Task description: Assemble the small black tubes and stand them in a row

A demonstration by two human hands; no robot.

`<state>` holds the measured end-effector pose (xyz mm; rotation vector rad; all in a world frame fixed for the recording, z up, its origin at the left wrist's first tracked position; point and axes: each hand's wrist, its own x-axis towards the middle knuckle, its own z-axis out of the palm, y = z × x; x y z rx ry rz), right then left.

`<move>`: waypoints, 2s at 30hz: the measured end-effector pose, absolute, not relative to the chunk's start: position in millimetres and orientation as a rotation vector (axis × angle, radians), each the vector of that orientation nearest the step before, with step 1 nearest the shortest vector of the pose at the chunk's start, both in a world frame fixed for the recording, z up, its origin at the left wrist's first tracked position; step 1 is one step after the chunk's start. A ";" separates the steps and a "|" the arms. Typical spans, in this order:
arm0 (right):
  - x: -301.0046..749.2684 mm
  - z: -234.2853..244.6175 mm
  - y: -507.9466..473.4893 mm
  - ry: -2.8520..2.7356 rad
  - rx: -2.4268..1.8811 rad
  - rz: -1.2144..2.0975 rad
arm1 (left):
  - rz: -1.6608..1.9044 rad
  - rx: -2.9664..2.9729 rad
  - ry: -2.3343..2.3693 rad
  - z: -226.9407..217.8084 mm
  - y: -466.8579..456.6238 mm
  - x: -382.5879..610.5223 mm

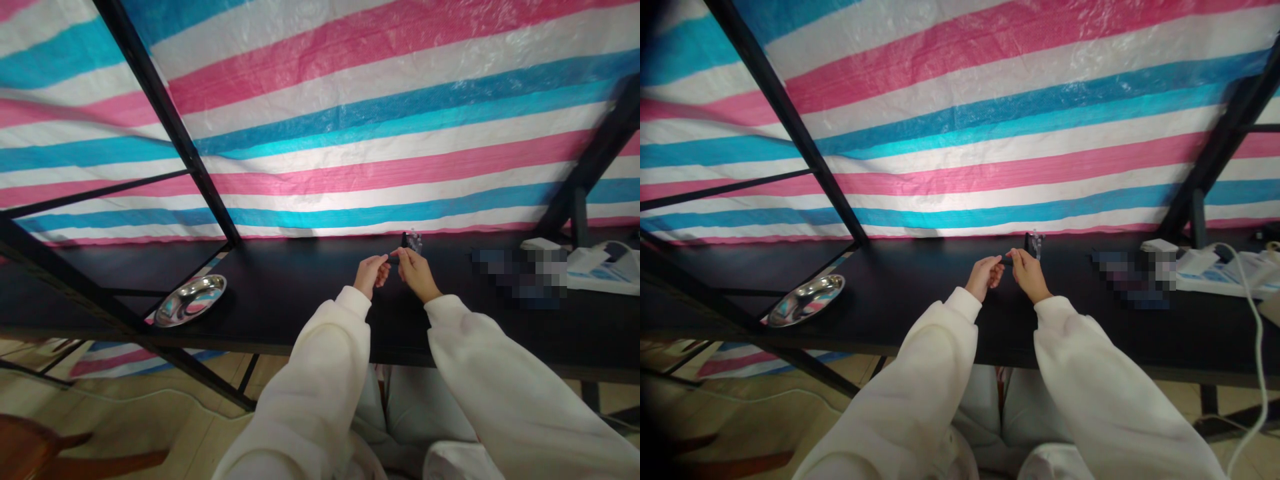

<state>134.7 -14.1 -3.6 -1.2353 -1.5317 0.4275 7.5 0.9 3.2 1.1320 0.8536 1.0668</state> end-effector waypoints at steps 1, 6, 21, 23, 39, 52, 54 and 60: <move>135.0 -3.9 -13.3 -1.513 -1.235 0.402 | 1.062 1.138 0.858 3.5 0.5 7.5; 135.1 -5.4 -12.2 -1.532 -1.204 0.291 | 1.096 1.115 0.889 3.5 0.1 8.5; 132.6 -8.3 -11.6 -1.686 -1.218 0.433 | 1.254 0.949 1.002 -0.8 9.0 6.2; 132.0 -10.7 -10.0 -1.701 -1.206 0.520 | 1.310 1.015 1.047 -2.8 9.2 6.3; 132.7 -13.4 -9.7 -1.843 -1.205 0.503 | 1.431 1.187 1.116 -7.4 13.3 6.3; 137.0 -10.2 -4.7 -1.575 -1.120 0.466 | 1.196 1.338 0.913 0.2 1.1 8.2; 137.0 -10.6 -3.8 -1.529 -1.109 0.470 | 1.200 1.343 0.927 0.2 1.3 8.1; 135.7 -9.9 -3.5 -1.430 -1.081 0.533 | 1.191 1.377 0.996 -2.3 3.0 7.9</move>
